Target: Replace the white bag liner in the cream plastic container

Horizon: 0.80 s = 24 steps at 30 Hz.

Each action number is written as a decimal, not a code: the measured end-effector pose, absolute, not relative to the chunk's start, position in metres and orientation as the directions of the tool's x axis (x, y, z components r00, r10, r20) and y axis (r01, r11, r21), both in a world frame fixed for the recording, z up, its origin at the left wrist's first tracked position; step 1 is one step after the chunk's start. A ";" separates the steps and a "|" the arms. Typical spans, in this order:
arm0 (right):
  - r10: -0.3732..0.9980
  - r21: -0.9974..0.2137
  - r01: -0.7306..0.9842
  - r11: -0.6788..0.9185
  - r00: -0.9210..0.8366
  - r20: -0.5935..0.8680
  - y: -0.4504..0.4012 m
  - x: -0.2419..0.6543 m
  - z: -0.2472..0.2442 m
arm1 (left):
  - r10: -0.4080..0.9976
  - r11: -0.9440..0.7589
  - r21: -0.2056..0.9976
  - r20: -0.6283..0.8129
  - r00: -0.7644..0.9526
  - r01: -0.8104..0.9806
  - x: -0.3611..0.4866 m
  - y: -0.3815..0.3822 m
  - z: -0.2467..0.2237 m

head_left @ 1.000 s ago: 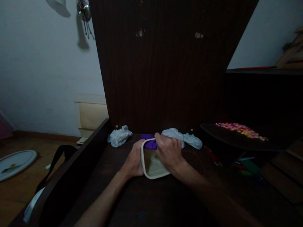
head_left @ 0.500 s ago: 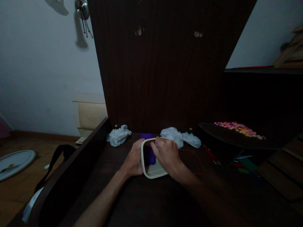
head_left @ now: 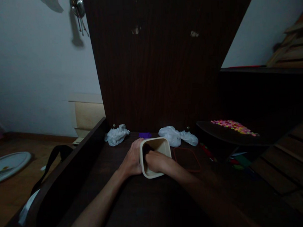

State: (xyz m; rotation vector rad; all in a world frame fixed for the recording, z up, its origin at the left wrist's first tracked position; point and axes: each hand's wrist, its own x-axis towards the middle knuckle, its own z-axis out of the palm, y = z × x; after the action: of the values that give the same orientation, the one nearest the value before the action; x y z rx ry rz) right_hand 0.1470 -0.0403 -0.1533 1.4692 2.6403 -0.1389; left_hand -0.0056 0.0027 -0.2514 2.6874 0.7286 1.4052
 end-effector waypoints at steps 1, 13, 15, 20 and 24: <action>0.828 -0.022 0.841 0.541 -0.537 -0.163 -0.040 0.143 -0.154 | 0.408 -0.893 0.226 0.773 0.486 0.390 -0.006 0.003 -0.252; 0.723 -0.123 0.758 0.641 -0.650 -0.234 -0.036 0.140 -0.158 | 0.437 -0.881 0.253 0.760 0.481 0.399 -0.009 0.002 -0.253; 0.719 -0.150 0.757 0.636 -0.652 -0.240 -0.036 0.144 -0.154 | 0.432 -0.883 0.246 0.758 0.489 0.399 -0.009 0.002 -0.253; 0.775 -0.230 0.784 0.577 -0.614 -0.151 -0.052 0.156 -0.137 | 0.413 -0.896 0.244 0.765 0.494 0.372 -0.007 0.002 -0.255; 0.831 -0.475 0.756 0.451 -0.550 -0.086 -0.076 0.168 -0.125 | 0.422 -0.893 0.251 0.755 0.503 0.372 -0.007 0.002 -0.254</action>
State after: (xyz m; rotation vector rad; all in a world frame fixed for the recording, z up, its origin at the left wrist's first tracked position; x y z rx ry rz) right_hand 0.1684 -0.0765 -0.1254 1.5492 2.8077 -0.7826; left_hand -0.0071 0.0019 -0.2539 2.6745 0.7076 1.3670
